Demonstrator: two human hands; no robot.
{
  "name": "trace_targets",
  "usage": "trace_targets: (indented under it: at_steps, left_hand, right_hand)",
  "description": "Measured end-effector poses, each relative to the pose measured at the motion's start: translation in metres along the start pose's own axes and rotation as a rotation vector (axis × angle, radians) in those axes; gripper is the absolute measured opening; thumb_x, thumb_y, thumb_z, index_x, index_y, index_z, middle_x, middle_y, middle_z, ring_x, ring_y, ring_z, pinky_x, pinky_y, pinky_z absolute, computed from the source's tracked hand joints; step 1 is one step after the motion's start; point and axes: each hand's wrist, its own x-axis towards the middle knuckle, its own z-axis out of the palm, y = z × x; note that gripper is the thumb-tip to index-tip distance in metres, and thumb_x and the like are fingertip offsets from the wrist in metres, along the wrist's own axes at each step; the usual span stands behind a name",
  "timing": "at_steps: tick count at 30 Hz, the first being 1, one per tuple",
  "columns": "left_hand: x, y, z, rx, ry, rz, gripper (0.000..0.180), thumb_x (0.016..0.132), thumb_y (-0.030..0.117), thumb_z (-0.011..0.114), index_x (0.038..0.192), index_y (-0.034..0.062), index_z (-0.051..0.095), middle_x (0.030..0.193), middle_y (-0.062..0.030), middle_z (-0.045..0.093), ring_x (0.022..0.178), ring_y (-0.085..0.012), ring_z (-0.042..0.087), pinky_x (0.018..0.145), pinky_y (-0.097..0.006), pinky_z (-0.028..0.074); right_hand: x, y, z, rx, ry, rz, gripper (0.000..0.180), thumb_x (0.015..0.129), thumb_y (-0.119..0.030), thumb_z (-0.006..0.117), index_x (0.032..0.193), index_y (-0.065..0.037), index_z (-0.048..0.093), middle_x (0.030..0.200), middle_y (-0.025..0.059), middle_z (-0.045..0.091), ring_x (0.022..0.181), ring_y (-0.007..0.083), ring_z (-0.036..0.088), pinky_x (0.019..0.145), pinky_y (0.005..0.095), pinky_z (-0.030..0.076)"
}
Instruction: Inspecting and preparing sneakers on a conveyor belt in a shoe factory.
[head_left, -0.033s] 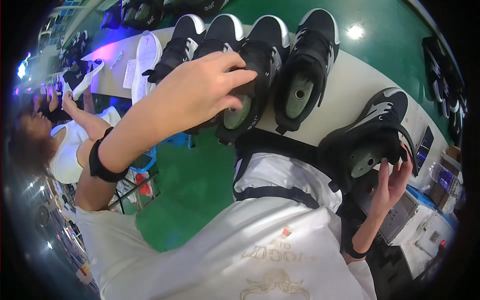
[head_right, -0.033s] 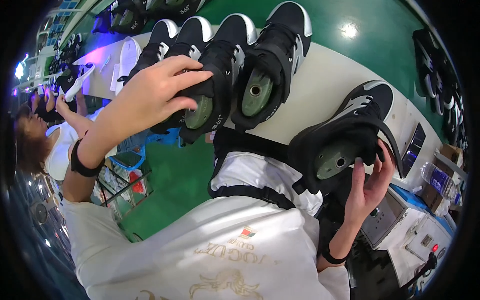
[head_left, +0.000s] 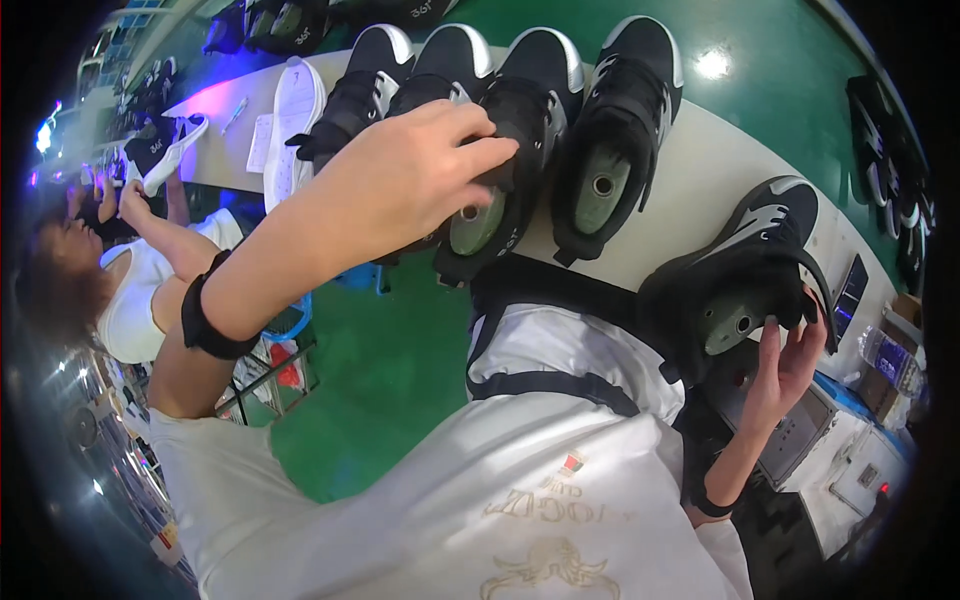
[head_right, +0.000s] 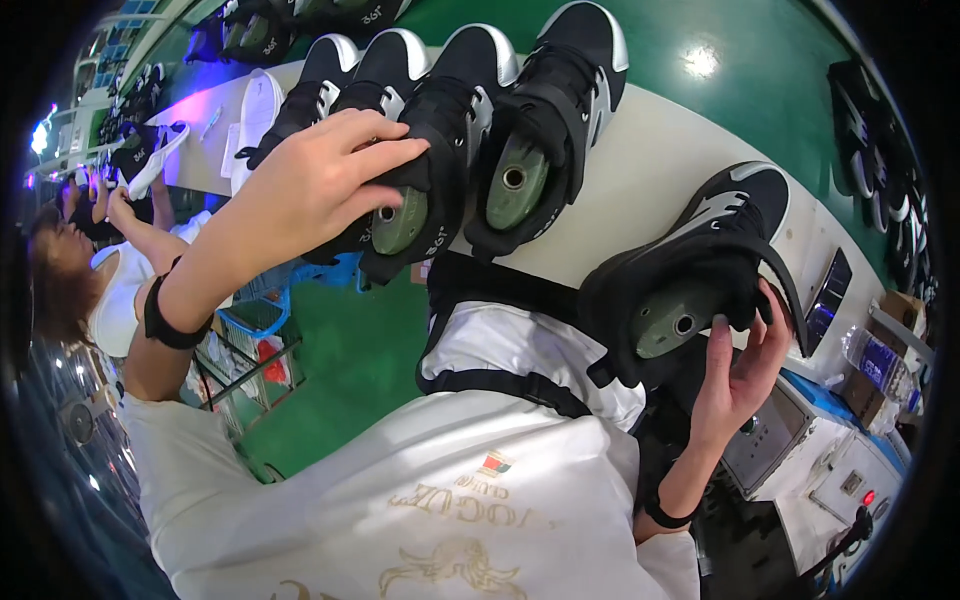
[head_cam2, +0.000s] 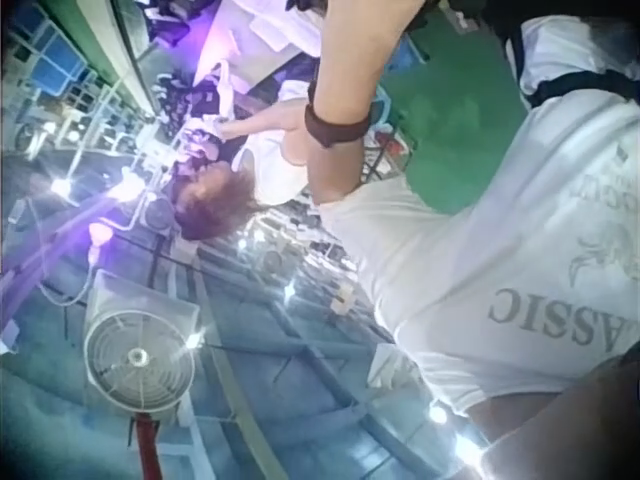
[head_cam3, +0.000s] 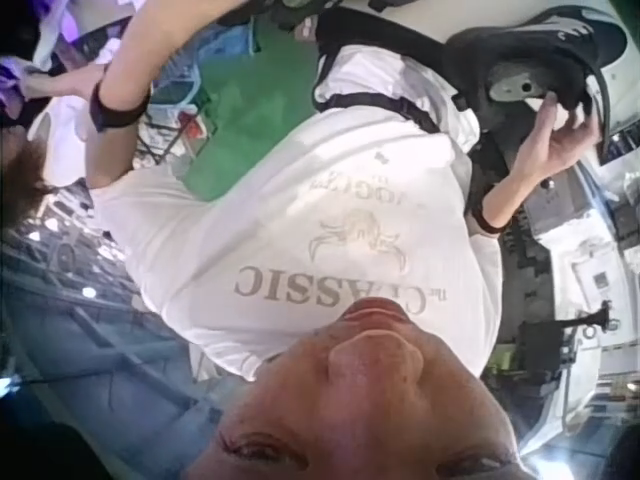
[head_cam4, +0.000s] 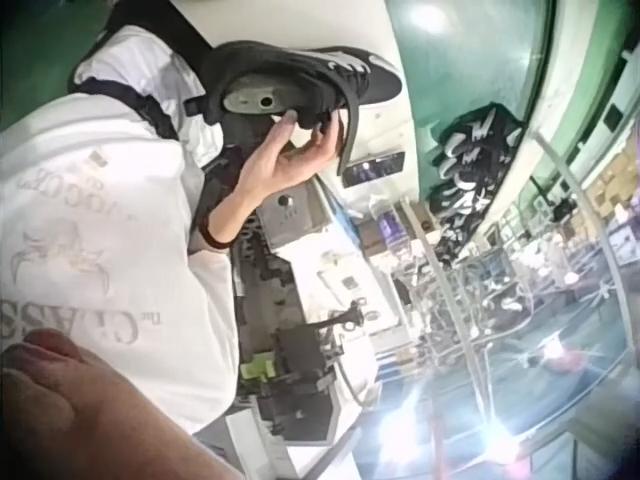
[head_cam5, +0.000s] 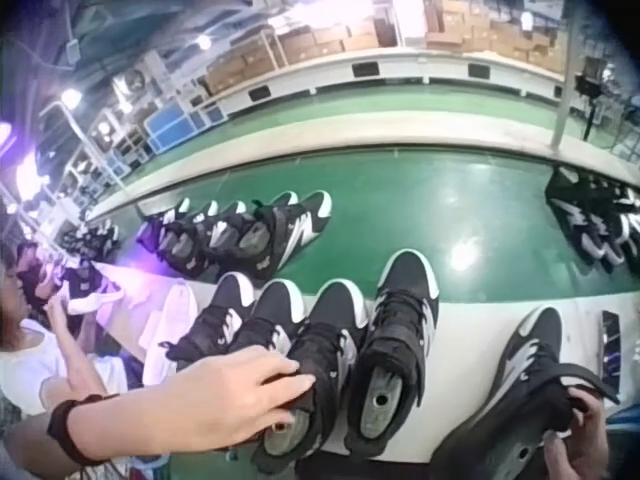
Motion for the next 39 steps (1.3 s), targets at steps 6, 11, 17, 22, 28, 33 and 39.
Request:
trace_targets:
  at_steps: [6,11,17,22,28,33,39]
  left_hand:
    - [0.027,-0.032,0.002,-0.018,0.063,0.174,0.016,0.079,0.002,0.069,0.095,-0.0005,0.066,0.085,-0.0112,0.062,0.082,-0.0294,0.064,0.069,-0.039,0.051]
    - [0.056,-0.048,-0.008,-0.328,-0.097,0.166,0.005,0.08,-0.002,0.066,0.085,-0.0012,0.066,0.08,-0.0104,0.063,0.074,-0.0262,0.064,0.065,-0.035,0.05]
    - [0.054,-0.05,-0.002,-0.399,-0.217,0.085,0.003,0.082,0.0,0.066,0.086,-0.001,0.066,0.077,-0.0093,0.062,0.073,-0.0242,0.062,0.066,-0.035,0.047]
    - [0.044,-0.049,-0.002,-0.332,-0.123,0.087,0.008,0.085,0.005,0.066,0.091,0.0005,0.068,0.082,-0.0107,0.063,0.081,-0.027,0.063,0.072,-0.038,0.048]
    - [0.004,-0.013,0.016,0.172,0.026,0.025,0.037,0.083,0.011,0.066,0.118,0.0008,0.059,0.107,-0.0117,0.062,0.09,-0.0273,0.065,0.078,-0.037,0.054]
    - [0.013,-0.009,0.02,0.387,0.002,0.062,0.047,0.075,0.007,0.065,0.119,-0.0049,0.052,0.098,-0.015,0.06,0.071,-0.0246,0.067,0.06,-0.033,0.055]
    - [0.115,-0.089,-0.002,0.559,0.189,0.124,0.03,0.079,0.003,0.062,0.107,0.0013,0.053,0.086,-0.0153,0.063,0.077,-0.0322,0.069,0.065,-0.041,0.055]
  right_hand:
    - [-0.001,0.006,0.001,0.038,0.017,-0.015,0.045,0.093,0.0,0.06,0.136,0.003,0.046,0.137,0.0133,0.05,0.122,0.0235,0.052,0.104,0.0344,0.04]
    - [-0.005,0.003,-0.005,0.058,0.032,-0.005,0.044,0.094,0.001,0.059,0.136,0.002,0.046,0.138,0.0125,0.05,0.121,0.0226,0.053,0.105,0.034,0.039]
    - [-0.005,0.009,-0.002,0.034,0.005,0.026,0.045,0.094,0.001,0.059,0.137,0.001,0.045,0.138,0.0118,0.05,0.122,0.0225,0.052,0.106,0.0342,0.038]
    - [-0.003,0.008,-0.002,0.019,0.002,0.015,0.045,0.094,0.0,0.058,0.138,0.001,0.044,0.138,0.0122,0.05,0.124,0.0232,0.052,0.106,0.0341,0.037]
    - [-0.002,0.005,-0.001,-0.019,0.035,0.048,0.046,0.094,0.001,0.057,0.137,0.003,0.044,0.138,0.0121,0.05,0.123,0.0232,0.051,0.105,0.0343,0.038]
    - [-0.002,0.007,0.001,-0.031,0.024,-0.004,0.047,0.092,0.003,0.057,0.137,0.003,0.045,0.137,0.0122,0.049,0.122,0.0227,0.051,0.105,0.0351,0.037]
    - [-0.007,-0.008,0.006,-0.101,0.021,-0.033,0.045,0.091,0.002,0.058,0.135,0.001,0.049,0.136,0.0126,0.048,0.124,0.0228,0.049,0.105,0.0344,0.037]
